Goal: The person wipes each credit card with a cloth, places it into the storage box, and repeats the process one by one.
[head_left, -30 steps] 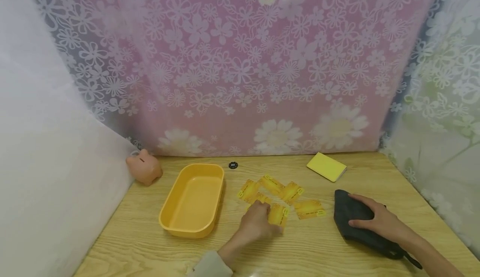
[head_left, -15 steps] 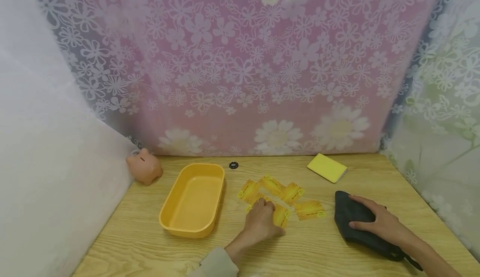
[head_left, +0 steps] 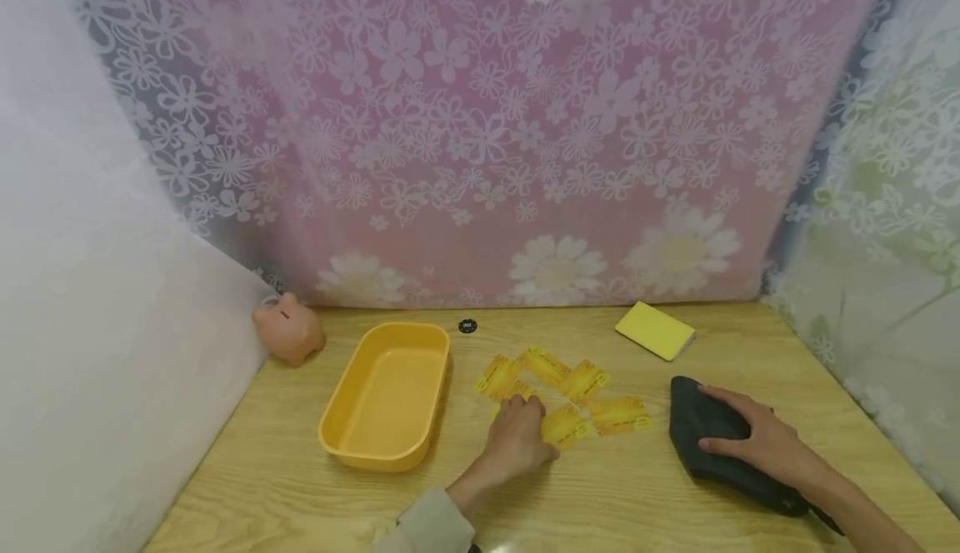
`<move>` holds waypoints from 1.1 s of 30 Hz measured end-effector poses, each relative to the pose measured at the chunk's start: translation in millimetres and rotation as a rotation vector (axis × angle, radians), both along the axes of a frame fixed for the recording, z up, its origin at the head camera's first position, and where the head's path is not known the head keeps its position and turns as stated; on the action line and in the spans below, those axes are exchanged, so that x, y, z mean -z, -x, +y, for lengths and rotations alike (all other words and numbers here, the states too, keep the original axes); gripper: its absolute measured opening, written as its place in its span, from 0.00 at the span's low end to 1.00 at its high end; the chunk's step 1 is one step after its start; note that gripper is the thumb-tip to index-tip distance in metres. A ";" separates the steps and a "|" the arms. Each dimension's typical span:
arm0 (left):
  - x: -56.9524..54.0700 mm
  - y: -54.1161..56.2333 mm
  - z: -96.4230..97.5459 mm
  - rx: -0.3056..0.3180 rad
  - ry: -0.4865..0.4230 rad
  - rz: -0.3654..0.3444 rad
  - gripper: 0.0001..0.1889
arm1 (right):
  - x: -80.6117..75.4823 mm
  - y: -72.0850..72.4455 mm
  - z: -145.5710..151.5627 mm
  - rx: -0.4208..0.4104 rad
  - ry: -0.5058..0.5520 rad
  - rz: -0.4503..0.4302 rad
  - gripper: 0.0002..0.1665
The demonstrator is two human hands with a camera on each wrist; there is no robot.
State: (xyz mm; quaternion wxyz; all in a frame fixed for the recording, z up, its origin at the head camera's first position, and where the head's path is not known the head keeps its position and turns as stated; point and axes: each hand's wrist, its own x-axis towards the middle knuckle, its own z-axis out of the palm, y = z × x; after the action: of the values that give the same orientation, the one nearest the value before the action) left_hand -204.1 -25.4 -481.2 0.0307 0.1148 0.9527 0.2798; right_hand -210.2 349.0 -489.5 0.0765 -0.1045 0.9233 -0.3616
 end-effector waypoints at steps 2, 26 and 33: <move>0.4 0.7 -0.7 0.006 -0.009 -0.003 0.28 | 0.4 -0.7 -2.2 0.008 -0.013 0.006 0.53; 4.2 9.3 -11.4 0.019 0.053 0.015 0.24 | -2.4 0.2 -26.2 0.008 -0.149 0.133 0.45; 0.8 14.2 -7.6 0.055 0.061 -0.010 0.24 | -2.1 1.9 -28.2 0.066 -0.226 0.109 0.52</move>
State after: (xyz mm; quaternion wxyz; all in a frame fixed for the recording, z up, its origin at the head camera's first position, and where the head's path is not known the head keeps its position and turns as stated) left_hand -218.3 -33.1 -482.0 0.0468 0.1386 0.9570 0.2504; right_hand -212.1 320.8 -487.3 0.0258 -0.0844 0.9639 -0.2512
